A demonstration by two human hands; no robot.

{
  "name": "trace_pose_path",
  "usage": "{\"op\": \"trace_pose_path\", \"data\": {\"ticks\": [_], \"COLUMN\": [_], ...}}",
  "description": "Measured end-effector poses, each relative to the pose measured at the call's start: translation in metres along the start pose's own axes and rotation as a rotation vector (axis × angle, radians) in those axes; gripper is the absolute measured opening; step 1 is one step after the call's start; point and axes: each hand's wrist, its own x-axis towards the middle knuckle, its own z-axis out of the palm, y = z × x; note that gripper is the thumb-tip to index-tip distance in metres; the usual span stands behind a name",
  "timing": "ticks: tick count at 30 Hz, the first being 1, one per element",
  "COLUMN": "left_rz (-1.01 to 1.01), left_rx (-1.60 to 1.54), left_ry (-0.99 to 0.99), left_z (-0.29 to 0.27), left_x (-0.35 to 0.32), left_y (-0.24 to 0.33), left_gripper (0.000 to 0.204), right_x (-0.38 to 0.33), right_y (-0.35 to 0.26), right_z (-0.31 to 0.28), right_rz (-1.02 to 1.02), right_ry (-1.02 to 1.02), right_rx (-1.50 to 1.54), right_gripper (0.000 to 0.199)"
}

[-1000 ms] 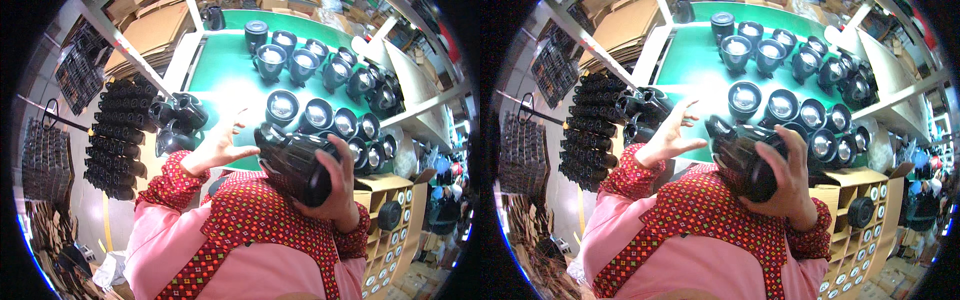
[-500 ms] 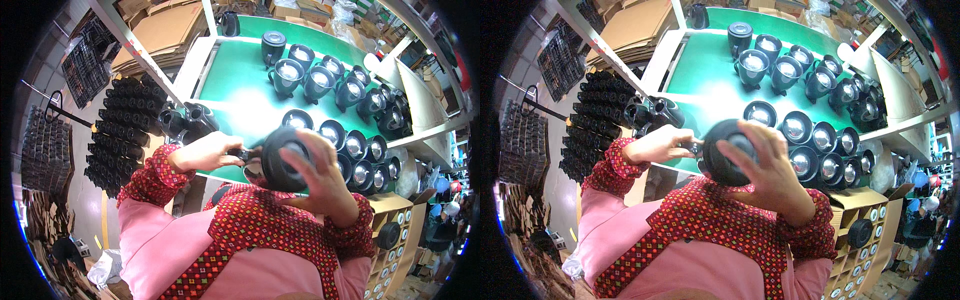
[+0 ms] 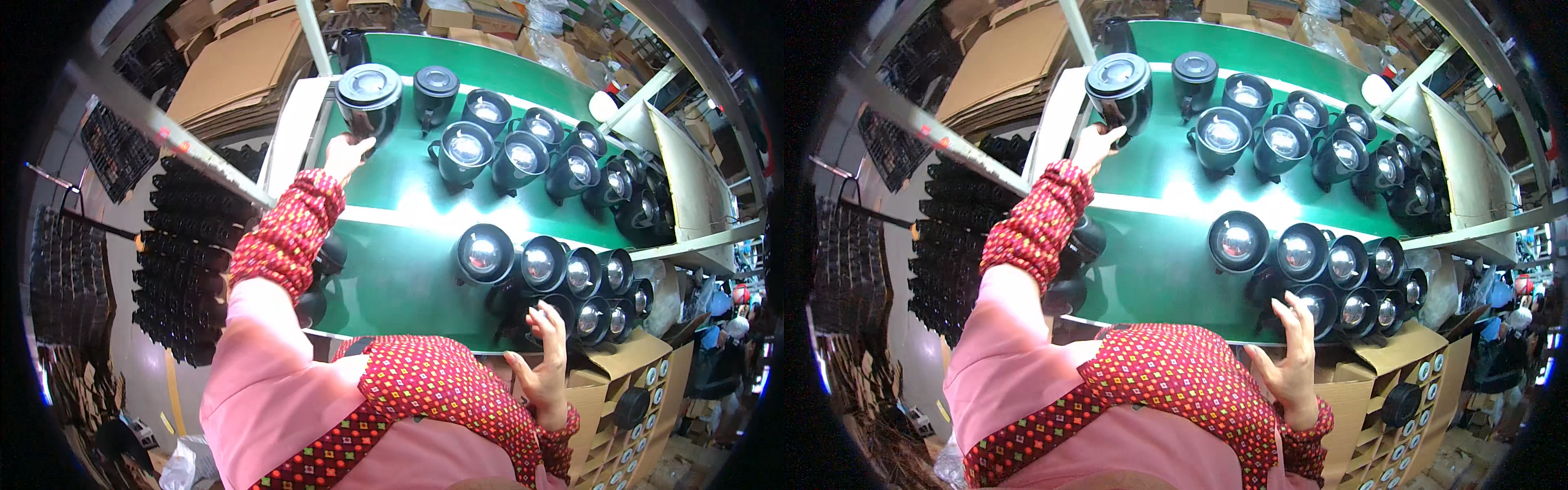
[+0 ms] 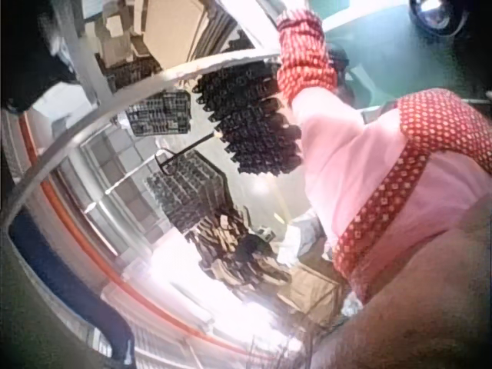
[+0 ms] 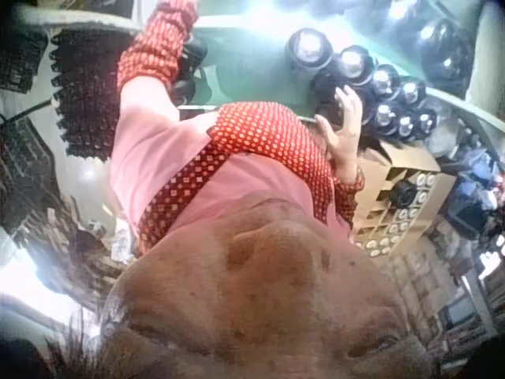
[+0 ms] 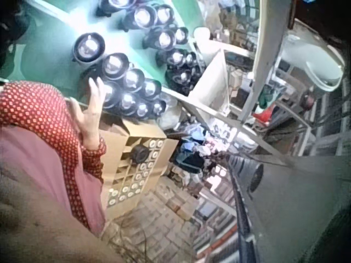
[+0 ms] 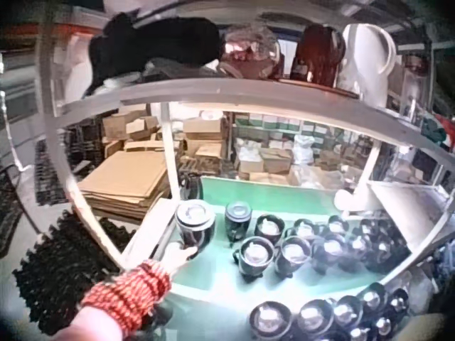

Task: The person repeatedly picks up black pots from a green table, places white circular inserts into them, and then places the assembled units into a cardboard box. The person handles the items one at a time throughout the clip.

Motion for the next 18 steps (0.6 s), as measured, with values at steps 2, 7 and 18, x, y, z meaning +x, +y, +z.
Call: {"op": "trace_pose_path", "data": {"ticks": [2, 7, 18], "left_rz": [-0.051, -0.112, -0.139], "left_rx": [-0.073, -0.142, -0.190], "left_ry": [0.088, 0.273, 0.366], "left_z": [0.016, 0.080, 0.127], "left_x": [0.057, 0.133, 0.196], "left_y": [-0.033, -0.065, -0.105], "left_gripper": [0.042, 0.044, 0.037], "right_x": [-0.009, -0.044, -0.071], "right_y": [0.006, 0.010, 0.016], "right_z": [-0.001, -0.002, 0.006], "right_rz": [0.136, 0.458, 0.729], "right_ry": [0.000, 0.060, 0.131], "right_rx": [0.103, 0.087, 0.149], "right_gripper": [0.067, 0.057, 0.051]}}
